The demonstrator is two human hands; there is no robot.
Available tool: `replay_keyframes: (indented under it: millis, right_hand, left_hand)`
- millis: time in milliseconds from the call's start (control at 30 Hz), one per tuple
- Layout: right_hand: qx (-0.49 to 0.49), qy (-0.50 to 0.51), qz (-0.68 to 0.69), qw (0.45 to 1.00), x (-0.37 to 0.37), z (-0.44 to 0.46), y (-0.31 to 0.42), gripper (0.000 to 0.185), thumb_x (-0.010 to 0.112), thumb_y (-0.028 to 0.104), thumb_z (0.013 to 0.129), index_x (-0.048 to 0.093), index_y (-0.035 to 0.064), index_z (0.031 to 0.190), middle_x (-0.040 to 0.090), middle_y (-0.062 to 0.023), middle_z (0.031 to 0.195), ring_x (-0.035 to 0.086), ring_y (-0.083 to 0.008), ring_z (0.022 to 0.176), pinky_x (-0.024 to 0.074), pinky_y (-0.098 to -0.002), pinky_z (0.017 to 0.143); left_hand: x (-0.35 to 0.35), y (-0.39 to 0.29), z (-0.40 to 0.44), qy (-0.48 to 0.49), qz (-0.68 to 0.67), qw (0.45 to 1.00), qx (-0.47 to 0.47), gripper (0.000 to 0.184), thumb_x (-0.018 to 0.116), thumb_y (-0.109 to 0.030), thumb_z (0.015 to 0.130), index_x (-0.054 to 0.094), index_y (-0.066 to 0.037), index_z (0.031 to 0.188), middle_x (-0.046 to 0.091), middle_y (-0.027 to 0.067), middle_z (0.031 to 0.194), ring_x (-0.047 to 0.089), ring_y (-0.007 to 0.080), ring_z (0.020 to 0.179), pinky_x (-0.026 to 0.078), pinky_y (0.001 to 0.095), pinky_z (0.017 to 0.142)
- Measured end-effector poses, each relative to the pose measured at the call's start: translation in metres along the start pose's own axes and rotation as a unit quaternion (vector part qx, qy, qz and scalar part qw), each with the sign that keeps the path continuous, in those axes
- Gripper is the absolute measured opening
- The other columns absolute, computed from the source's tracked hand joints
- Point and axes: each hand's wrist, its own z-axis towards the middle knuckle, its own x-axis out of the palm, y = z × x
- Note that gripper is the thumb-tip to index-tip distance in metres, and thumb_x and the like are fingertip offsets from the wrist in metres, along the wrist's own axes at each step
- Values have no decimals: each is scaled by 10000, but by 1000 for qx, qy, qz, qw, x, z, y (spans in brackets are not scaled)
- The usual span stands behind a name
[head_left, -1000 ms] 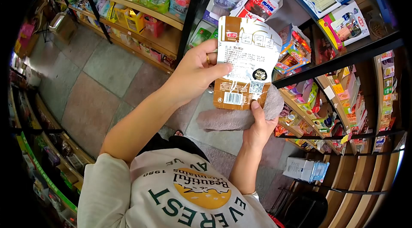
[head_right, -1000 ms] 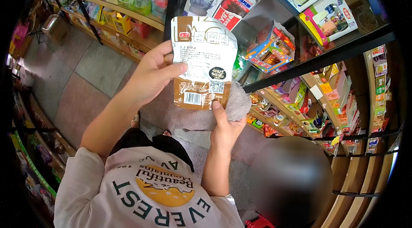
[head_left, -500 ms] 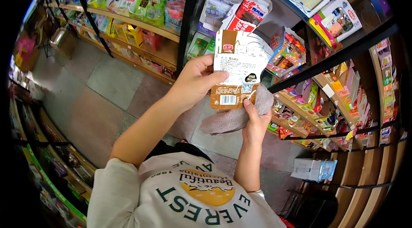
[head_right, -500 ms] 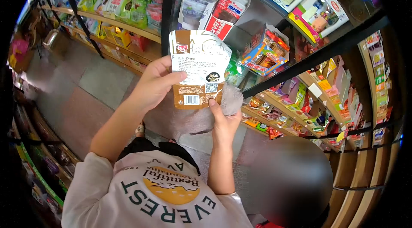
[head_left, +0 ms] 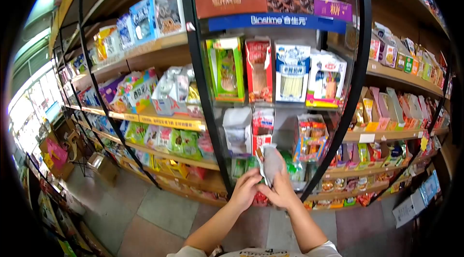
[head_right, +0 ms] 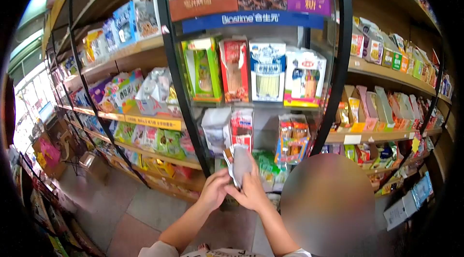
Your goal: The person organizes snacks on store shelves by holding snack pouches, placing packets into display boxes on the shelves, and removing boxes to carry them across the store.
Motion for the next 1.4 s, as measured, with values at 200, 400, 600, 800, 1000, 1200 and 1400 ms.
replay_keyframes:
  millis: [200,400,600,800,1000,1200,1400]
  right_hand:
    - [114,-57,195,972,4,5,-26,308,610,100,791,523,-7,1067,622,-86,905,575,-129,818,451,-271,745]
    - [198,-56,340,917,16,28,-25,347,701,107,731,554,-4,1024,613,-41,940,555,-97,843,444,-258,763]
    - [127,-191,169,958,24,72,-19,299,658,152,751,576,-35,970,581,-132,1030,550,-196,935,418,-317,825]
    - [-67,-124,-220,965,62,128,4,305,486,200,817,495,-62,662,340,-258,1270,345,-411,1139,272,-471,956]
    - [77,-279,-214,933,53,96,-45,198,529,113,805,508,-81,773,425,-234,1086,447,-353,988,352,-380,873]
    - [154,-345,-153,913,48,64,-62,174,522,113,813,502,-55,776,464,-196,1004,467,-310,913,368,-351,822]
    - [171,-379,-124,901,52,30,-59,171,507,111,825,479,-40,748,475,-177,985,472,-275,874,372,-332,793]
  left_hand:
    - [-18,-16,15,38,169,983,66,396,555,-93,836,443,-13,1207,476,93,1171,445,153,1084,374,302,896]
    - [-42,-15,41,14,-4,1000,7,328,526,-232,877,526,5,1105,570,38,1022,523,109,921,410,252,824]
    - [-84,-54,84,-57,104,987,106,296,499,-238,890,587,33,968,622,44,866,556,108,751,442,258,681]
    - [-76,-75,95,38,195,975,101,320,424,-272,918,555,20,918,575,45,791,493,88,739,415,261,670]
    - [-108,-191,154,101,337,916,193,329,445,-275,907,593,8,983,610,85,746,530,119,651,439,307,601]
    - [-28,-424,259,16,203,736,646,278,513,-234,849,591,11,954,641,144,796,626,221,743,468,331,669]
    - [48,-458,395,-32,332,872,357,374,662,-224,677,594,78,886,626,185,903,610,238,788,479,317,634]
